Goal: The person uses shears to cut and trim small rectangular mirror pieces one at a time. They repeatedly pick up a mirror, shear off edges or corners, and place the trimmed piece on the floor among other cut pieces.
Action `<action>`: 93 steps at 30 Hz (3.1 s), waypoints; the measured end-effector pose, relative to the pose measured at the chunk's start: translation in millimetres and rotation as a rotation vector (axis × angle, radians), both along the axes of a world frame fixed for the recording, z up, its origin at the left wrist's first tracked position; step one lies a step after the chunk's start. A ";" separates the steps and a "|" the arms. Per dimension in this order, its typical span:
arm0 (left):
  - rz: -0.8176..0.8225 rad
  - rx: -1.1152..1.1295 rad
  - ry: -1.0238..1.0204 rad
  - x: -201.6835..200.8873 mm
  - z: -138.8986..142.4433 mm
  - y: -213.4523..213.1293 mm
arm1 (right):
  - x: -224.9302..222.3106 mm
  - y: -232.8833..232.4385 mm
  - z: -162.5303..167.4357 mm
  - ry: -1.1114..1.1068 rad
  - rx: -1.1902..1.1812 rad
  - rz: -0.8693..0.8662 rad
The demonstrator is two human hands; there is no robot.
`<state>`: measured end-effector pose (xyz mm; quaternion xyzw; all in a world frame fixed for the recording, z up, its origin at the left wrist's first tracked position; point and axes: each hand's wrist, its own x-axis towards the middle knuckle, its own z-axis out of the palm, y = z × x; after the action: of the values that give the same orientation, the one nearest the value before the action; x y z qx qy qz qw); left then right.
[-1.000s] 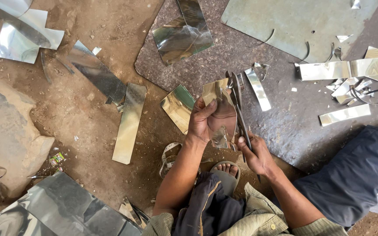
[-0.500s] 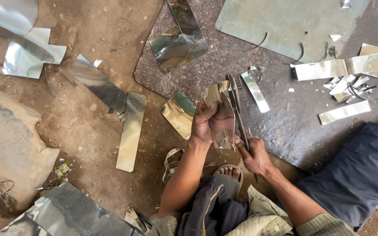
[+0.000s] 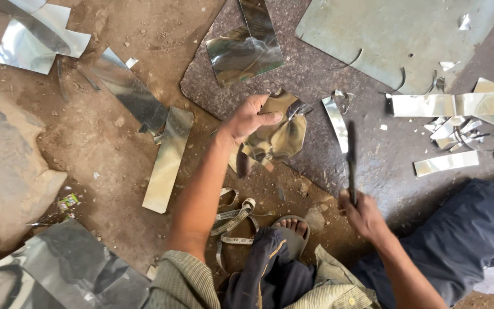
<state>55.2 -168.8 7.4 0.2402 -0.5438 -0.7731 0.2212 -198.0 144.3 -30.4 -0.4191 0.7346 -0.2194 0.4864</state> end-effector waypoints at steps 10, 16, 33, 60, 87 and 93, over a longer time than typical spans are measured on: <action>-0.367 0.125 -0.128 -7.1 2.5 -27.1 | 15.1 20.8 10.0 -0.132 -0.019 0.061; -0.364 0.104 -0.230 -10.3 11.2 -21.7 | 15.4 9.2 16.1 -0.019 0.052 0.133; -0.405 0.195 -0.188 -8.1 9.6 -16.3 | 15.7 -1.1 23.3 -0.034 0.008 0.138; -0.426 0.118 -0.236 -15.9 9.9 -11.3 | 13.1 3.2 19.6 -0.124 -0.009 0.206; -0.463 -0.325 -0.437 -23.4 26.4 -8.7 | 16.0 14.1 -15.4 0.092 -0.119 0.237; -0.442 -0.559 -0.525 -25.5 33.9 -8.0 | 13.9 9.2 -17.0 0.111 0.011 0.254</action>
<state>29.6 -176.8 41.4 0.2373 -0.8081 -0.5378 -0.0383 -184.1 153.5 -47.4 -0.5174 0.7027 -0.1286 0.4712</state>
